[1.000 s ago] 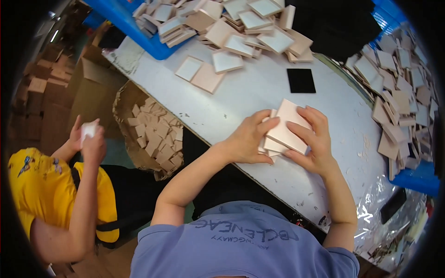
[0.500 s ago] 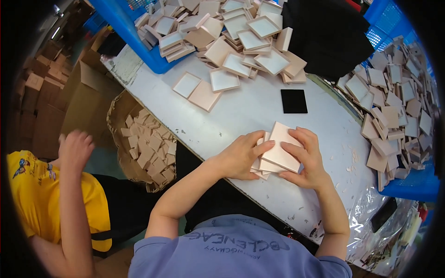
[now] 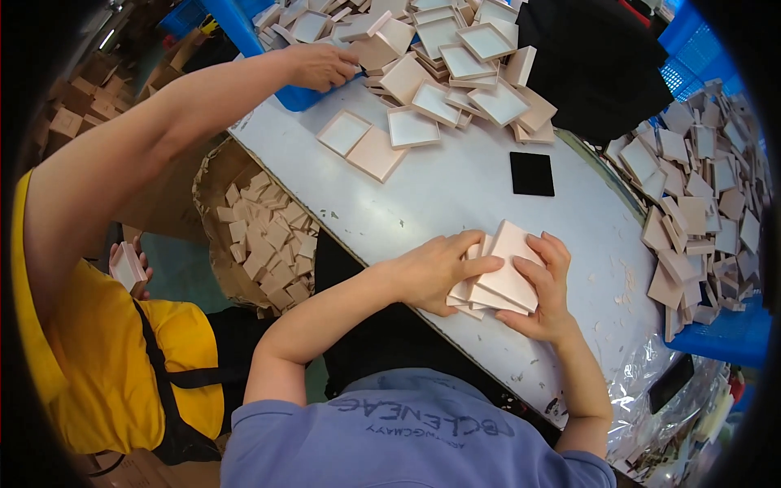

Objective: The recorder is seen assembling small gift boxes by inserting black foam pads into them and stacking them on a table.

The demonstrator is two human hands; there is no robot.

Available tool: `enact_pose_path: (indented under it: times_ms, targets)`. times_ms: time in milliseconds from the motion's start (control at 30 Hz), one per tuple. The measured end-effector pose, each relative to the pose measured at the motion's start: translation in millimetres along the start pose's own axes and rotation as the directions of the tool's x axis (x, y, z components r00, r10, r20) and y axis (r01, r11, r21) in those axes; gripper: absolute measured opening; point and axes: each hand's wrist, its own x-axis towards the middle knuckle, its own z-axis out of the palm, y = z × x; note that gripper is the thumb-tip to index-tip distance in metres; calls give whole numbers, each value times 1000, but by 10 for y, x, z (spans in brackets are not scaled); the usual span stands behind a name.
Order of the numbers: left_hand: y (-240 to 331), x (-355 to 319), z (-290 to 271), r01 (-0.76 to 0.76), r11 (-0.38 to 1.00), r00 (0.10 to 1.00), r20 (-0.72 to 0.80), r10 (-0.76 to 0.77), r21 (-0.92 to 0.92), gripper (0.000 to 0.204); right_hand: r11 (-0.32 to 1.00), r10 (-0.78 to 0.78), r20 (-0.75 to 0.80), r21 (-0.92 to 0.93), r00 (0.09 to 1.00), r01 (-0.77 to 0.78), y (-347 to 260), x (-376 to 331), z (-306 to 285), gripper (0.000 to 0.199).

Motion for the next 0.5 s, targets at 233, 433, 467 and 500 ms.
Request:
enact_pose_path:
  times_ms: [233,433,467,500]
  targets:
    - [33,-334,394,-134,988,904,-418,89,-79,87,996,-65,-59,62,996,69,-184,-61,216,82]
    - [122,-855,561,192,976,754,-651,-83,98,80,975,-187,-149,92,971,202,-229,-94,337,88]
    - [169,-987,601,250,960,717,-690,-98,124,80,976,-201,-155,53,967,211,-234,-102,320,88]
    - [179,-1124,608,306,941,677,-728,-108,146,80,979,-190,-160,38,969,198,-234,-96,311,85]
